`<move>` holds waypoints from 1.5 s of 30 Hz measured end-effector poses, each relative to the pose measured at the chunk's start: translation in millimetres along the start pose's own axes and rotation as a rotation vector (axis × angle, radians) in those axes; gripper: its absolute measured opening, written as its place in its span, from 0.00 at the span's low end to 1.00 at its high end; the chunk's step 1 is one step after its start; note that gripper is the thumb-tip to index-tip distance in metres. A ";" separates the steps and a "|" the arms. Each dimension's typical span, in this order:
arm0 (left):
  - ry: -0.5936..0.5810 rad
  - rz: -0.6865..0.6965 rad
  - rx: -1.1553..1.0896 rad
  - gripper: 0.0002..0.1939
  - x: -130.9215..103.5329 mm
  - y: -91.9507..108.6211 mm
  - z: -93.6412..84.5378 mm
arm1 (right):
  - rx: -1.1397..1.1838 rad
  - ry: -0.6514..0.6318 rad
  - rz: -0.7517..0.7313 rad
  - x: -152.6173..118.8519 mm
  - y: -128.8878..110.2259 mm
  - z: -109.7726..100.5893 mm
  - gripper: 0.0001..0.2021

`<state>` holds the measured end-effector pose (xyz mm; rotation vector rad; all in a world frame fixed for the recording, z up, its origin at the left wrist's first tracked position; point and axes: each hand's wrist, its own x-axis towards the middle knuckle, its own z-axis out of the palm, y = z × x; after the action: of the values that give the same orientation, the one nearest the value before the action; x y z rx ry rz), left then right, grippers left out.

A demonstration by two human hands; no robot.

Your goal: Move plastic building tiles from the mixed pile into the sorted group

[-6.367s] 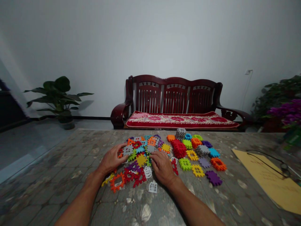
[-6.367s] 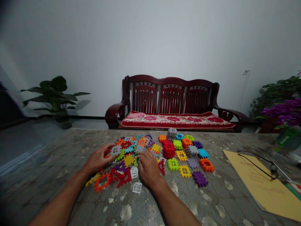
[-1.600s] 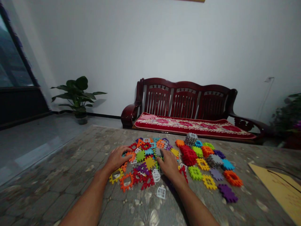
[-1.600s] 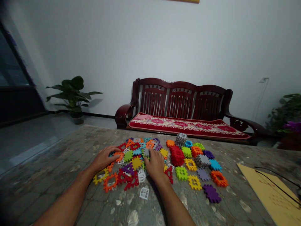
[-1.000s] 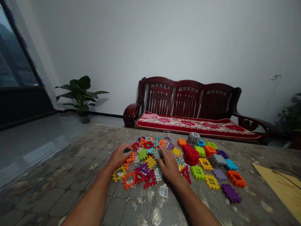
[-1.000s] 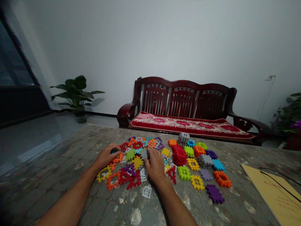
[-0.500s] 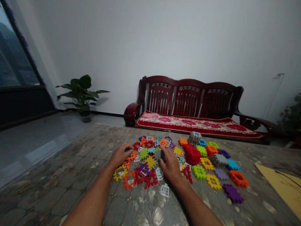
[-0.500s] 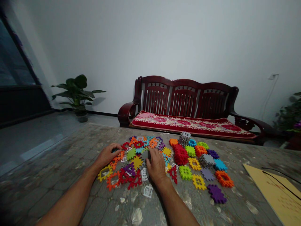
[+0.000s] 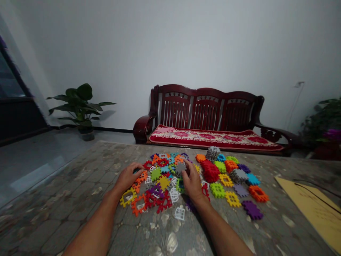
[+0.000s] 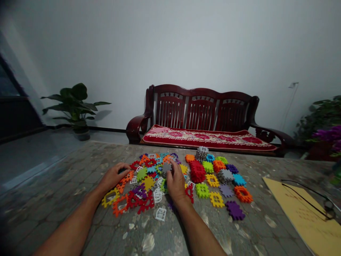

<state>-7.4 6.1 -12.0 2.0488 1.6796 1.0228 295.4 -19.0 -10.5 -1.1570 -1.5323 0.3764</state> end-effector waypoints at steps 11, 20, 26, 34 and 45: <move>0.002 -0.013 0.006 0.17 1.1 -2.9 -0.1 | 0.020 0.048 0.196 2.8 -9.2 -12.1 0.14; -0.005 -0.020 0.010 0.16 1.2 -1.4 -0.8 | 0.132 0.103 0.310 6.3 3.1 -8.8 0.13; -0.003 -0.007 -0.006 0.15 0.9 2.4 -2.4 | 0.192 0.116 0.342 9.2 4.9 -10.0 0.10; 0.007 -0.021 -0.025 0.14 0.3 4.4 -2.9 | 0.187 0.019 0.339 10.4 11.4 -10.4 0.05; -0.001 -0.005 -0.016 0.12 -1.7 8.5 -3.3 | 0.160 -0.107 0.300 4.8 4.4 -10.4 0.09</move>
<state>-3.6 1.5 -4.9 2.0336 1.6703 1.0292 307.1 -16.5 -7.7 -1.2570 -1.3922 0.7600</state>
